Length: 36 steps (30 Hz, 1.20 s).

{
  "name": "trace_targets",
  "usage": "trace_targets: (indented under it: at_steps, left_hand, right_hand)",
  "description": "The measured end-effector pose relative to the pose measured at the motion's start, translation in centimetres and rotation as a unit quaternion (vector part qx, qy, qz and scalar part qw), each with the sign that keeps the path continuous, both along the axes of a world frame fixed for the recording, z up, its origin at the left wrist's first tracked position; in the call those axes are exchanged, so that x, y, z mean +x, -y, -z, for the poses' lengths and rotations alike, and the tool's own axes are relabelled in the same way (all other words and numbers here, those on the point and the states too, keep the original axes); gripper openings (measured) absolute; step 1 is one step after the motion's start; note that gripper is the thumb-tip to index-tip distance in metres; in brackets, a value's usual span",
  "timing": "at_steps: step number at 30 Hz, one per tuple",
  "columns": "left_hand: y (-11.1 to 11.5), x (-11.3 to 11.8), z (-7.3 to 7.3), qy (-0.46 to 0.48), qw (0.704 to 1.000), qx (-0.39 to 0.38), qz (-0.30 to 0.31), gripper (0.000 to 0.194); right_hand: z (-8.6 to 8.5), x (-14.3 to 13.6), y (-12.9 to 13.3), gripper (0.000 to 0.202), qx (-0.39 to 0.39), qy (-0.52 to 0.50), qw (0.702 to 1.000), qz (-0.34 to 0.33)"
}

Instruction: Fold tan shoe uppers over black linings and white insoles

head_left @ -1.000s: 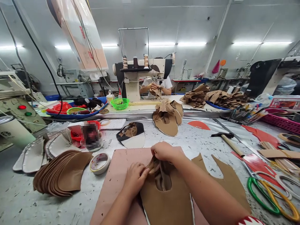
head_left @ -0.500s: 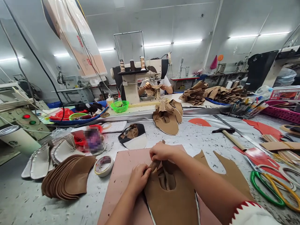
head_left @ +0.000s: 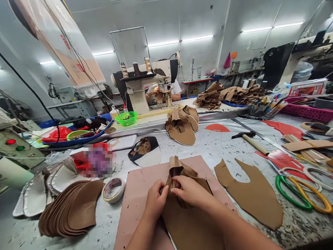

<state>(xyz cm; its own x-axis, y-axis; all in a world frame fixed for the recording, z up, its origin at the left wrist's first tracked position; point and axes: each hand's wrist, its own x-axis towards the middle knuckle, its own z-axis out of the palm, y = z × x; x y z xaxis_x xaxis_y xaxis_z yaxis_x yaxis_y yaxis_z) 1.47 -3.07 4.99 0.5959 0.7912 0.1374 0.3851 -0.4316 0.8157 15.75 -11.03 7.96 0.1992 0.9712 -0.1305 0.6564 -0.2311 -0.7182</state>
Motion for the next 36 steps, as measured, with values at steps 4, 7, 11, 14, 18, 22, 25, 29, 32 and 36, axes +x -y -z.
trace_targets:
  at_steps: [4,7,11,14,18,22,25,29,32,36]
  left_hand:
    - [0.1,0.1,0.0,0.035,0.998,-0.048,0.012,0.019]
    - [0.0,0.2,0.3,0.066,0.992,-0.105,0.012,0.017]
    - [-0.3,0.1,1.0,0.089,0.976,-0.197,0.002,0.028]
    - [-0.3,0.1,1.3,0.101,0.965,-0.242,-0.008,0.034]
    - [-0.2,0.1,1.2,0.114,0.957,-0.264,-0.029,0.037]
    - [-0.2,0.2,1.1,0.123,0.954,-0.273,-0.038,0.038]
    - [-0.1,0.2,1.0,0.125,0.952,-0.276,-0.036,0.037]
    - [0.0,0.2,1.0,0.127,0.953,-0.274,-0.022,0.039]
    - [0.0,0.2,0.9,0.127,0.956,-0.264,-0.014,0.04]
    - [0.0,0.0,0.9,0.123,0.957,-0.262,-0.009,0.038]
  right_hand:
    - [1.2,-0.6,-1.2,0.014,0.011,-0.155,0.984,0.086]
    - [1.4,-0.6,-2.0,0.007,-0.011,-0.239,0.964,0.118]
    - [2.4,-0.5,-1.9,0.008,0.026,-0.291,0.945,0.144]
    - [3.2,-0.4,-1.5,0.009,0.074,-0.274,0.949,0.142]
    - [3.6,-0.3,-1.2,0.013,0.073,-0.248,0.958,0.123]
    - [3.7,-0.4,-1.3,0.018,0.074,-0.229,0.967,0.09]
    - [3.7,-0.5,-1.2,0.018,0.093,-0.218,0.967,0.089]
    - [3.4,-0.6,-1.1,0.018,0.118,-0.233,0.961,0.089]
    - [3.4,-0.6,-1.0,0.021,0.114,-0.247,0.959,0.08]
    - [3.5,-0.6,-1.0,0.023,0.127,-0.266,0.952,0.081]
